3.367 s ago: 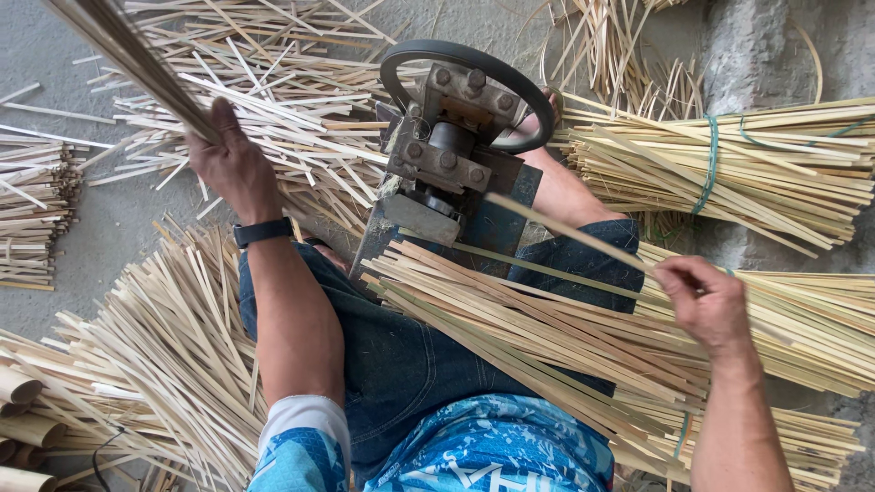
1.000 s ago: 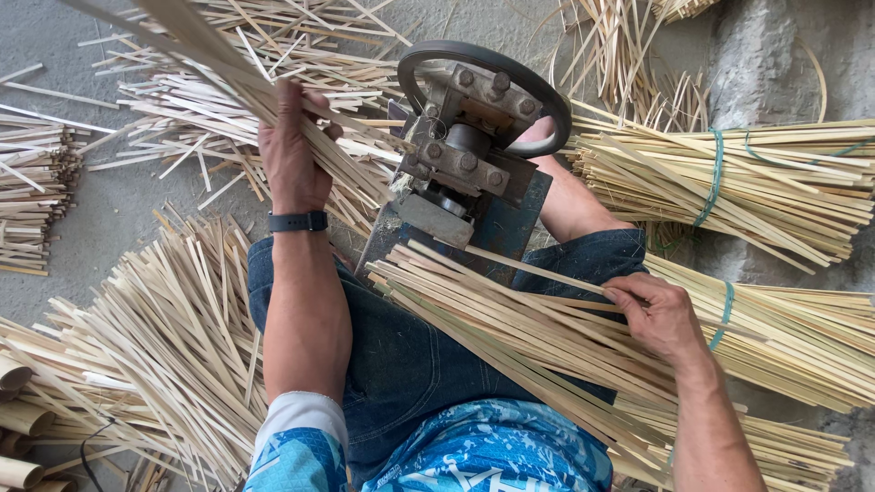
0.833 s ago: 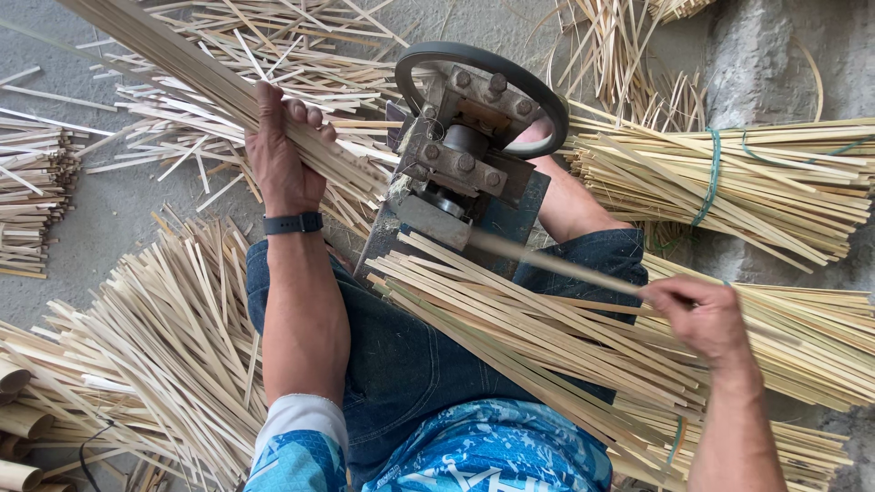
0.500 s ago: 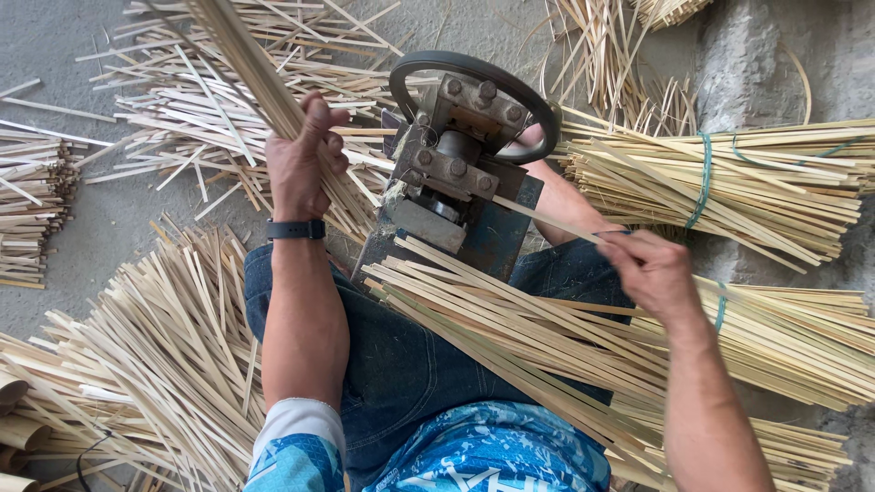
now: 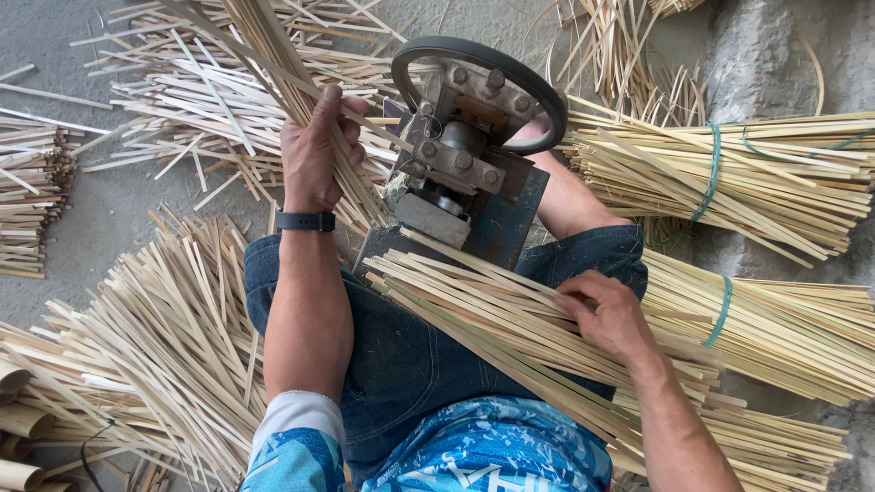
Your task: The person sits on the floor and repeatedly feeds long bamboo strips into a manual splitting machine, guiding each strip through the blade and collecting the split pieces. The person occasionally gathers and repositions the split strips on the floor.
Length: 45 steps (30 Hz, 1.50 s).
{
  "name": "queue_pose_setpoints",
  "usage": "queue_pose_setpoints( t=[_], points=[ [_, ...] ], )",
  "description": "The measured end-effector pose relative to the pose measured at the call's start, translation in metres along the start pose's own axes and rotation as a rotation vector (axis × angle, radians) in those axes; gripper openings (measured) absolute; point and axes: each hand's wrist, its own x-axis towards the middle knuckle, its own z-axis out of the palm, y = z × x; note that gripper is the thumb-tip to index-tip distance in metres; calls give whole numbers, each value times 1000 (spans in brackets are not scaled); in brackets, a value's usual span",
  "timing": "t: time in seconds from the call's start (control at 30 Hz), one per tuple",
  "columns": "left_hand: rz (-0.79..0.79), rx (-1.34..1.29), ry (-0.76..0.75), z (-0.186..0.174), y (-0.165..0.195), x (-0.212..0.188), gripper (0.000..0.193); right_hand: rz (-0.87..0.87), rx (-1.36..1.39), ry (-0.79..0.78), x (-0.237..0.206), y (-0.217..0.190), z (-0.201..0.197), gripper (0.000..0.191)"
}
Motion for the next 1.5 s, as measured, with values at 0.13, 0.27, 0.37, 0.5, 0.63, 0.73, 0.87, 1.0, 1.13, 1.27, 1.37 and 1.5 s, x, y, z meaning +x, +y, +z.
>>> queue_pose_setpoints(
  t=[0.13,0.27,0.37,0.5,0.63,0.73,0.87,1.0,1.13,1.27,1.37,1.5],
  points=[
    [39,-15,-11,-8,3,2,25,211,61,50,-10,12,-30,15],
    [138,-58,85,-23,9,8,31,27,13,238,-17,23,-77,11],
    [133,-137,147,-28,11,7,33,161,-112,340,-14,24,-91,12],
    [111,-90,121,-25,9,5,31,95,-117,295,13,16,-75,13],
    [121,110,93,-11,2,2,32,-211,-346,458,36,-3,-46,20],
    [87,135,72,-3,0,1,32,-272,-338,416,35,-16,-32,17],
    [68,127,44,2,0,2,29,-90,-79,-12,17,-22,-4,35],
    [77,101,3,3,-1,1,26,-167,-58,52,8,-11,10,19],
    [76,19,15,-3,-1,4,26,1,107,149,-3,5,-11,14],
    [142,17,54,-20,2,8,26,55,83,213,-13,24,-60,11],
    [202,-78,93,-30,3,12,29,46,53,293,-21,30,-83,10],
    [219,-134,67,-30,1,9,29,123,-85,322,-4,28,-83,9]
  ],
)
